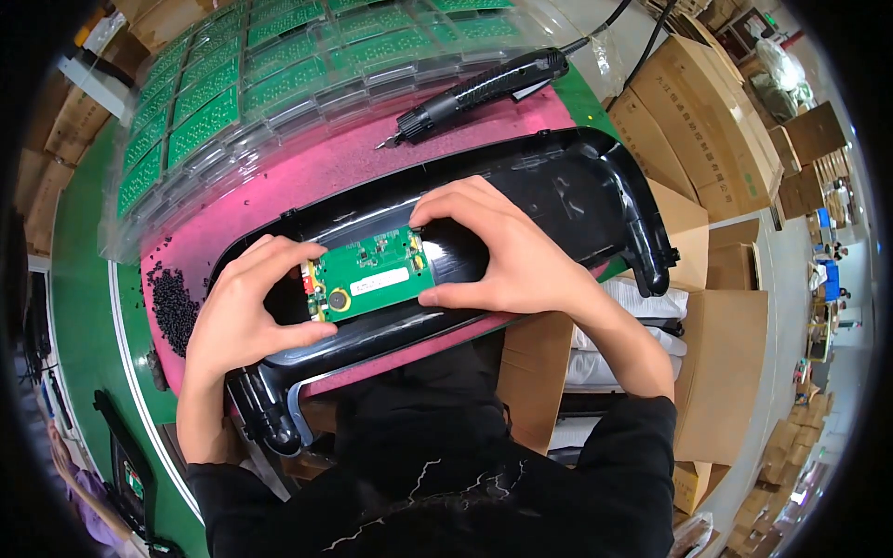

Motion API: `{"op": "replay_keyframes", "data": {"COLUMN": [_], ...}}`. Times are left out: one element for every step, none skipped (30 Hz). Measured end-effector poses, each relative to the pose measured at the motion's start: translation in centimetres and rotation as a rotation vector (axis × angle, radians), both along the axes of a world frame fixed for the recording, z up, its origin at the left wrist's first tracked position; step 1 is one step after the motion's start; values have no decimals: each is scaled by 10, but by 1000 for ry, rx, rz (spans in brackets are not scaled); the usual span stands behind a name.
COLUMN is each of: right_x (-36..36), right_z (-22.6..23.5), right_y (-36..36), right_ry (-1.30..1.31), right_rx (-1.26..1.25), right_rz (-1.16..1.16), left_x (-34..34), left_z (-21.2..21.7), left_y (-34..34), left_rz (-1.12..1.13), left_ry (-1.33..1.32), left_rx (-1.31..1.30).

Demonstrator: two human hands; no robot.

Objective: Unpack plastic electronic housings from a box and install circuit boards into them using an electric screwdriver.

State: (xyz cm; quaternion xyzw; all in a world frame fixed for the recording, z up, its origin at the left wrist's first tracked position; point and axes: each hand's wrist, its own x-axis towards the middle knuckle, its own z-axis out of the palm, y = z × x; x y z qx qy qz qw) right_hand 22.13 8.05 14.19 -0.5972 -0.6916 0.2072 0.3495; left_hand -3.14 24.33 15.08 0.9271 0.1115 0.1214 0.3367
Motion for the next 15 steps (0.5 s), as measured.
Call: {"op": "replay_keyframes", "data": {"right_x": [0, 0, 0, 0, 0, -1, -1, -1, -1, -1, -1, 0, 0, 0, -1], "right_z": [-3, -4, -5, -6, -7, -7, -7, -8, -8, -8, -8, -8, -8, -8, -7], "right_y": [2, 3, 3, 3, 4, 4, 5, 5, 5, 5, 5, 4, 4, 4, 3], "right_ry": [2, 5, -11, -26, -23, -41, -60, -59, -66, -74, -72, -80, -90, -89, -95], "right_rx": [-17, -19, -20, -23, -28, -26, -24, -28, -33, -38, -41, -45, -49, -50, -46], "right_rz": [-6, -2, -16, -31, -30, -26, -24, -27, -28, -28, -30, -22, -14, -15, -19], "left_x": [1, 2, 2, 2, 3, 3, 4, 5, 5, 6, 6, 6, 7, 7, 7], "left_z": [2, 3, 2, 1, 1, 0, -1, -1, -2, 0, 1, 2, 2, 2, 2], "left_y": [-3, -4, -5, -5, -6, -6, -7, -8, -8, -9, -9, -10, -10, -11, -12], "left_rz": [39, 77, 73, 74, 76, 77, 74, 80, 86, 83, 84, 85, 83, 87, 91], "left_ry": [46, 92, 98, 101, 90, 79, 80, 73, 66, 67, 77, 87, 88, 82, 77], "left_rx": [25, 50, 45, 40, 70, 100, 97, 137, 177, 174, 177, 180, 178, 189, 200]}}
